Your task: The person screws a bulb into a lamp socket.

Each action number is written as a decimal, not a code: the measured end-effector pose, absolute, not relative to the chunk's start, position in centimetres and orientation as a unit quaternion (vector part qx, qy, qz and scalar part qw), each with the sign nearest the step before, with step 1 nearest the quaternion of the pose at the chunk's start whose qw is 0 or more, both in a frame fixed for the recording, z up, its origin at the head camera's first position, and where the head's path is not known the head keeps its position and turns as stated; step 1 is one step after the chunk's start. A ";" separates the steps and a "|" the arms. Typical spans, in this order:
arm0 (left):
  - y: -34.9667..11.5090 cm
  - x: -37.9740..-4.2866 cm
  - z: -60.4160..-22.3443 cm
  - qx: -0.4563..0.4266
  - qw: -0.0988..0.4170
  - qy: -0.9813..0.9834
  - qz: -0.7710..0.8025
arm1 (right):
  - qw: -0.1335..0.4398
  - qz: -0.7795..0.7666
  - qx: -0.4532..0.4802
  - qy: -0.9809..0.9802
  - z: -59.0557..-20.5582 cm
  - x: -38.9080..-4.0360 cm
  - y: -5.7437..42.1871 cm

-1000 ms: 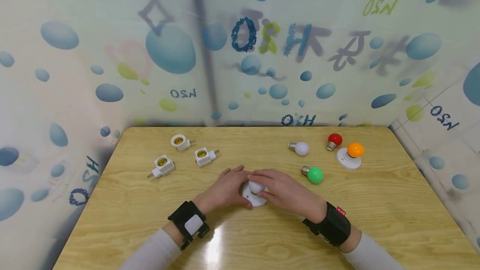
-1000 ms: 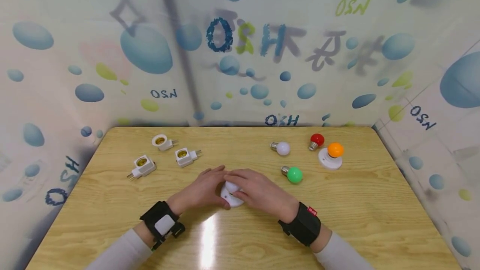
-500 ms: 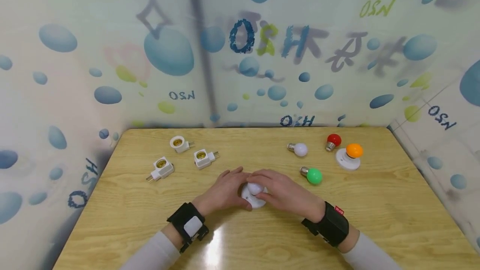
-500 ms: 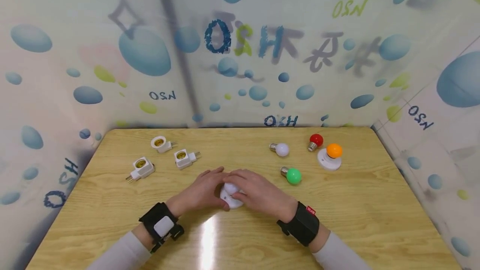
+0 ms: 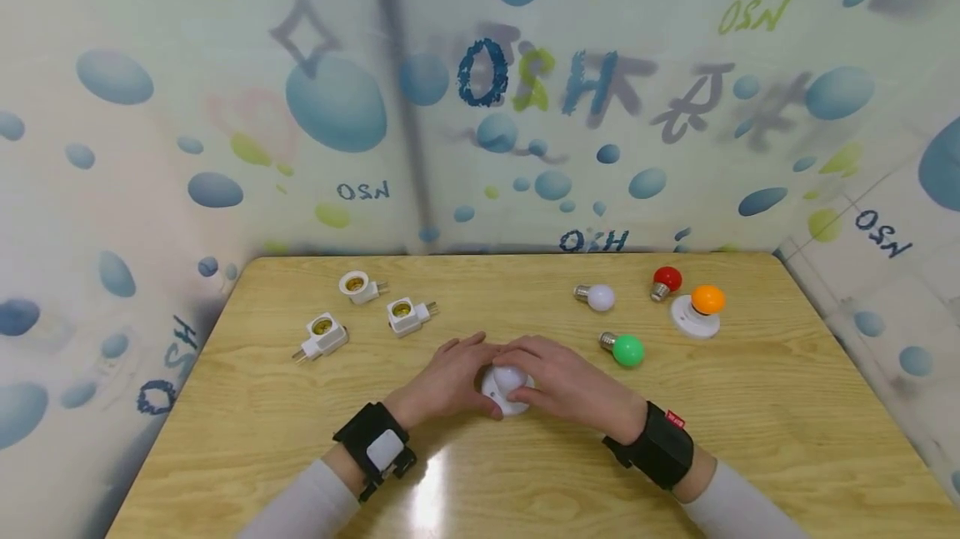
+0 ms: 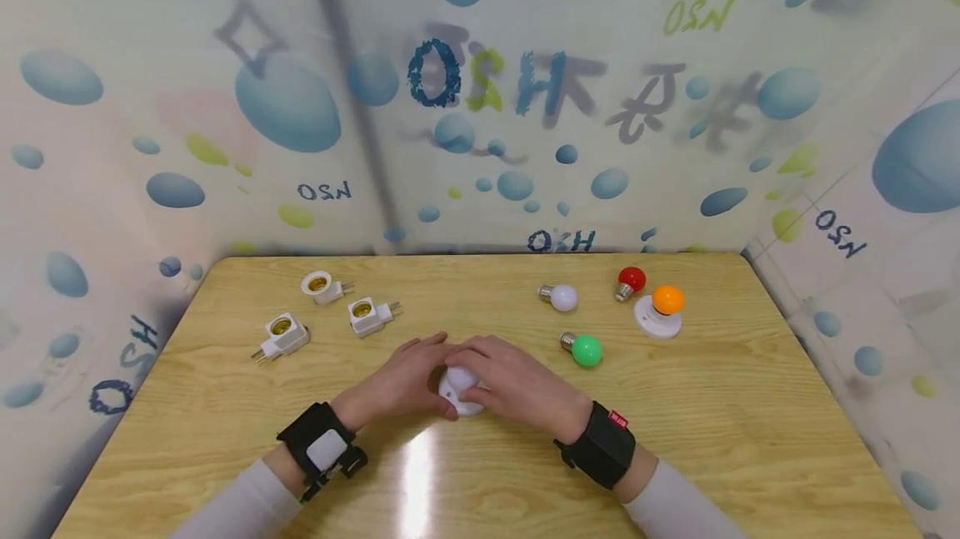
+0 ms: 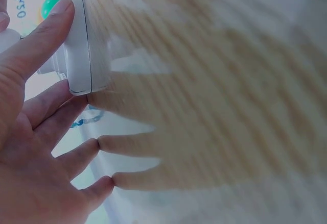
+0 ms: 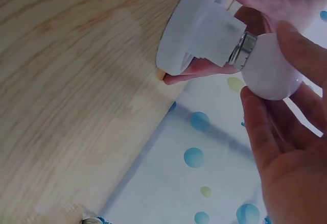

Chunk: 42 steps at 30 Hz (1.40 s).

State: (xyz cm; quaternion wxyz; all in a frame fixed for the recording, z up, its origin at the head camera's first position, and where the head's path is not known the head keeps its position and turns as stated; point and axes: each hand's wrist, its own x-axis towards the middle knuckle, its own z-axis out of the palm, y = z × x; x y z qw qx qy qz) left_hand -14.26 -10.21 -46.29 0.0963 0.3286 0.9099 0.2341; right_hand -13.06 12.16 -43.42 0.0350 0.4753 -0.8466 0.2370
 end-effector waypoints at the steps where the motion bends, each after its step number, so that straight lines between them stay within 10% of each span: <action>1: -10.2 -14.3 -46.3 0.330 0.096 0.910 0.233 | 0.040 0.236 0.475 -0.847 -43.5 -13.1 12.1; 9: -10.1 -14.4 -46.1 0.332 0.096 0.911 0.225 | 0.069 0.208 0.469 -0.855 -43.6 -13.3 12.0; 28: -9.9 -14.4 -46.1 0.324 0.100 0.917 0.211 | -0.064 0.225 0.491 -0.839 -42.3 -13.4 12.7; 42: -10.0 -14.5 -46.1 0.332 0.093 0.914 0.215 | 0.015 0.210 0.487 -0.847 -42.9 -13.7 12.8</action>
